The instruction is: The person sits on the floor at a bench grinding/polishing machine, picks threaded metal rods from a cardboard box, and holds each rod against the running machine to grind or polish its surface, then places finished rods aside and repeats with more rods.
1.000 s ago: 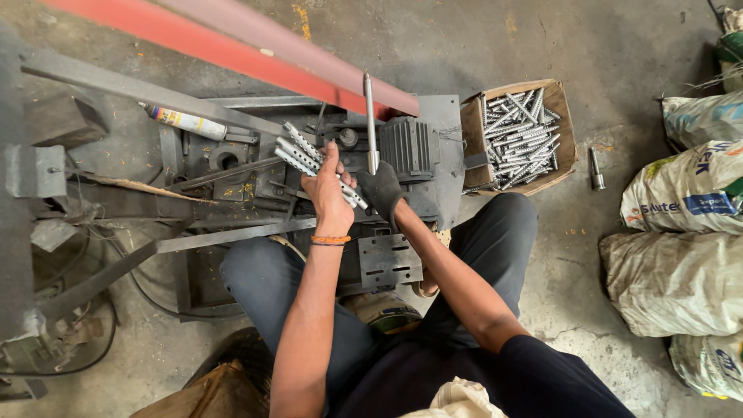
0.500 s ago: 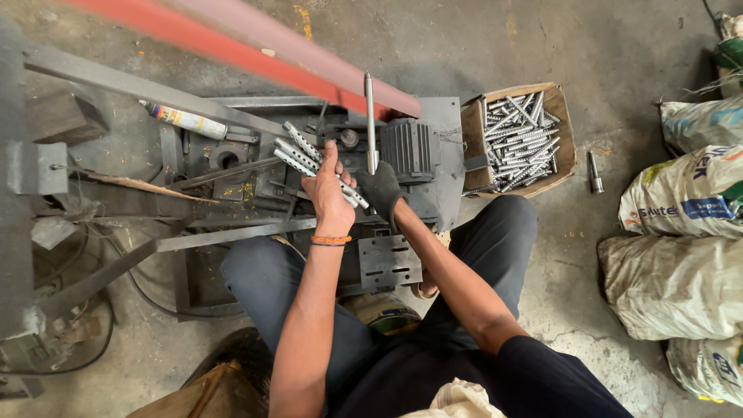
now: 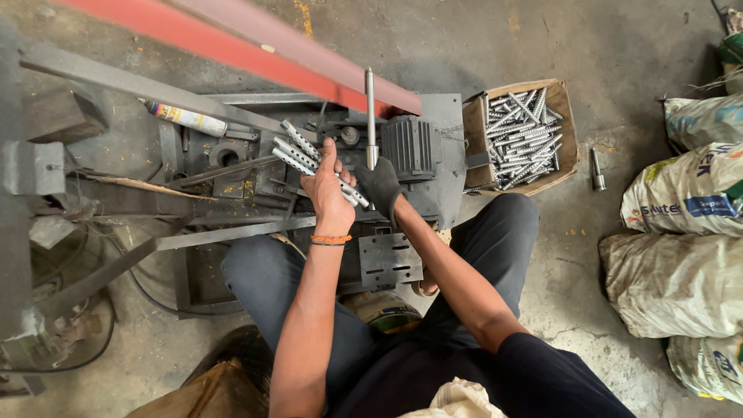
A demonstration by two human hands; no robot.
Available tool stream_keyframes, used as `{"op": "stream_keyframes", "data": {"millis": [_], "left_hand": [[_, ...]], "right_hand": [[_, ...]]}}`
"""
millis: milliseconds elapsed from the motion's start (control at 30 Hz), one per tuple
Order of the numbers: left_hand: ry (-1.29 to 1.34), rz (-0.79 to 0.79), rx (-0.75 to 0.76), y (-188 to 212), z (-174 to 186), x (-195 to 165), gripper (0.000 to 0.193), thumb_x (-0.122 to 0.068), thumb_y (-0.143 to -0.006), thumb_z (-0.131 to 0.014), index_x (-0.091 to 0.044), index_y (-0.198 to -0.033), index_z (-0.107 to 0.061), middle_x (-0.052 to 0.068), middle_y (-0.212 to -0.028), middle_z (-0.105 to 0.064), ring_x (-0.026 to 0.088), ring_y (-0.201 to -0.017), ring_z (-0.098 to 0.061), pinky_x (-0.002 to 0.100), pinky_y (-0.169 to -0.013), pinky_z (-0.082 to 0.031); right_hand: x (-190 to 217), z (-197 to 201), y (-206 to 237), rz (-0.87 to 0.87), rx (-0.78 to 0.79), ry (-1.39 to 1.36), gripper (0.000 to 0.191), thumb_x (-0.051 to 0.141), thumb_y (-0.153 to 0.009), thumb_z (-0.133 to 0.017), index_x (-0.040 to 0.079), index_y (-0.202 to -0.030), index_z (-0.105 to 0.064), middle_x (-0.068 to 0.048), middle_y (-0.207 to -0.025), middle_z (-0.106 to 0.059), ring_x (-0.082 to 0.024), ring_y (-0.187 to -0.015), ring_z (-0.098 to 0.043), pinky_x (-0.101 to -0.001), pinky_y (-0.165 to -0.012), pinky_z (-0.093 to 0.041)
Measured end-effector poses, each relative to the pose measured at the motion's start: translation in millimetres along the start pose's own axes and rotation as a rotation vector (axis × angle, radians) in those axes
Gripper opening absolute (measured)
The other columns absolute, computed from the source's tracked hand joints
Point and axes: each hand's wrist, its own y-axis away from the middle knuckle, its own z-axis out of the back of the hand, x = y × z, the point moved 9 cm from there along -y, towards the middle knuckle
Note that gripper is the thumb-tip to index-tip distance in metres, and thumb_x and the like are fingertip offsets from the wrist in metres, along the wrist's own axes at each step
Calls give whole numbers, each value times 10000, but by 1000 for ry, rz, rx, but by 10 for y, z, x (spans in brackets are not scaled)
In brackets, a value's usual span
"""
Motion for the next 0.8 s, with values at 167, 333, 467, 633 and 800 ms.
{"op": "stream_keyframes", "data": {"millis": [167,333,467,633,800], "left_hand": [[-2,-1,-9,-11,12,-1,328,-224,-907,-785,-109,-809,-494,-11,-628,-451,123,-470,-449,311,-438,-390],[-1,1,-13,-33,18,-11,338,-228,-910,-789,-102,-798,-497,-12,-631,-452,123,-471,-444,313,-439,-385],[4,11,-22,-23,14,-6,310,-231,-892,-786,-111,-812,-511,-13,-623,-452,122,-462,-438,314,-433,-380],[-2,8,-23,-31,36,-13,331,-233,-901,-798,-95,-816,-509,-12,-631,-458,123,-474,-448,318,-436,-381],[-6,13,-12,-70,53,5,292,-234,-900,-787,-101,-840,-535,-19,-625,-453,117,-477,-445,311,-437,-373]], "right_hand": [[-34,-10,-96,68,-17,41,248,182,-833,-628,-25,-697,-612,-108,-597,-636,-157,-502,-611,-368,-437,-471],[-60,-27,-196,109,-30,47,262,193,-849,-634,-16,-691,-620,-97,-594,-632,-134,-514,-593,-351,-448,-459],[-35,-50,-191,70,0,-19,275,193,-858,-634,-19,-685,-612,-85,-590,-617,-135,-496,-577,-351,-436,-443],[63,-81,-155,24,28,-66,273,196,-870,-629,-17,-701,-604,-78,-581,-602,-138,-467,-562,-344,-411,-435],[115,-94,-187,-2,42,-52,287,196,-883,-632,-19,-697,-599,-89,-565,-600,-153,-435,-567,-343,-392,-440]]}}
